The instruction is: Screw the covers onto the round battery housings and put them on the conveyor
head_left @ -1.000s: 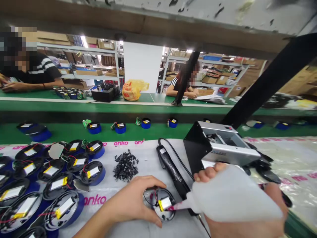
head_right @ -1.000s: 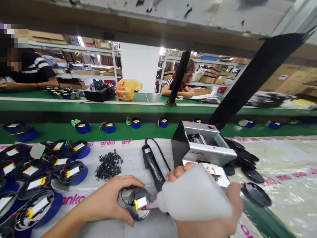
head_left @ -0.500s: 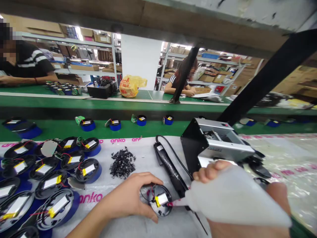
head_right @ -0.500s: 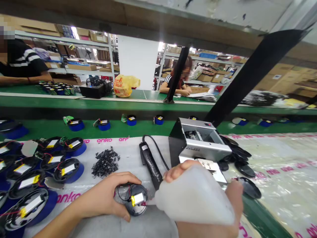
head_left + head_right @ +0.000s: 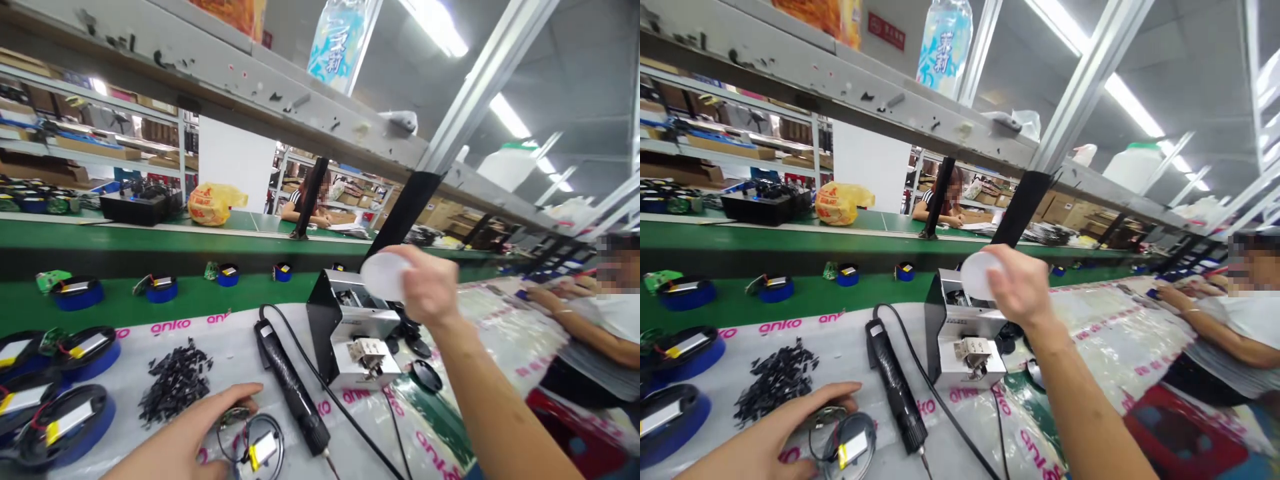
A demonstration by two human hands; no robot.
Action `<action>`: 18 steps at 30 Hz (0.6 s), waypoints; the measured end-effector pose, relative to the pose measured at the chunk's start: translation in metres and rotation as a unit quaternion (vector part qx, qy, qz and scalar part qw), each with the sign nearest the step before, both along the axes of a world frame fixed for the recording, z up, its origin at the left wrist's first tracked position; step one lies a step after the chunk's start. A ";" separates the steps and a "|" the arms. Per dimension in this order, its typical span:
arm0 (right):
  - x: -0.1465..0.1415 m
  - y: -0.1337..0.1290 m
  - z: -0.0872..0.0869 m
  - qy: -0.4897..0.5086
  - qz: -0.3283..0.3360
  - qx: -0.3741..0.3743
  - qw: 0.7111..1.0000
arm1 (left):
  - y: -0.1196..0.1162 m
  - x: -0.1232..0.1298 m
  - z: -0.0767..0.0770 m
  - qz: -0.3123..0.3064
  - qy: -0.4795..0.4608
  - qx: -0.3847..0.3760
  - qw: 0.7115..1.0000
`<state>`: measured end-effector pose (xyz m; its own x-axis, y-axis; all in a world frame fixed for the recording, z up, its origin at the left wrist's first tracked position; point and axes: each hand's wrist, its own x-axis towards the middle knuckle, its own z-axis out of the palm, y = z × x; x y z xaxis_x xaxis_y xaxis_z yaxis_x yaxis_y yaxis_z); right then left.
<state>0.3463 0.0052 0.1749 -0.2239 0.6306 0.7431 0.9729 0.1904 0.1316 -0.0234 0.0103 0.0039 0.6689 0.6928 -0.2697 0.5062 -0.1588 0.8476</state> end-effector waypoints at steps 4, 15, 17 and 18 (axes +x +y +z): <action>-0.007 0.035 -0.022 -0.043 0.017 -0.104 0.993 | 0.010 -0.001 -0.007 0.062 -0.098 0.033 0.993; -0.151 -0.043 -0.064 0.144 0.191 -0.298 0.924 | -0.002 0.015 0.021 0.116 -0.256 0.202 0.938; -0.170 -0.043 -0.080 0.182 0.200 -0.431 0.861 | -0.001 0.011 0.020 0.132 -0.241 0.241 0.931; -0.173 -0.040 -0.086 0.200 0.205 -0.465 0.838 | 0.001 0.008 0.020 0.147 -0.215 0.262 0.929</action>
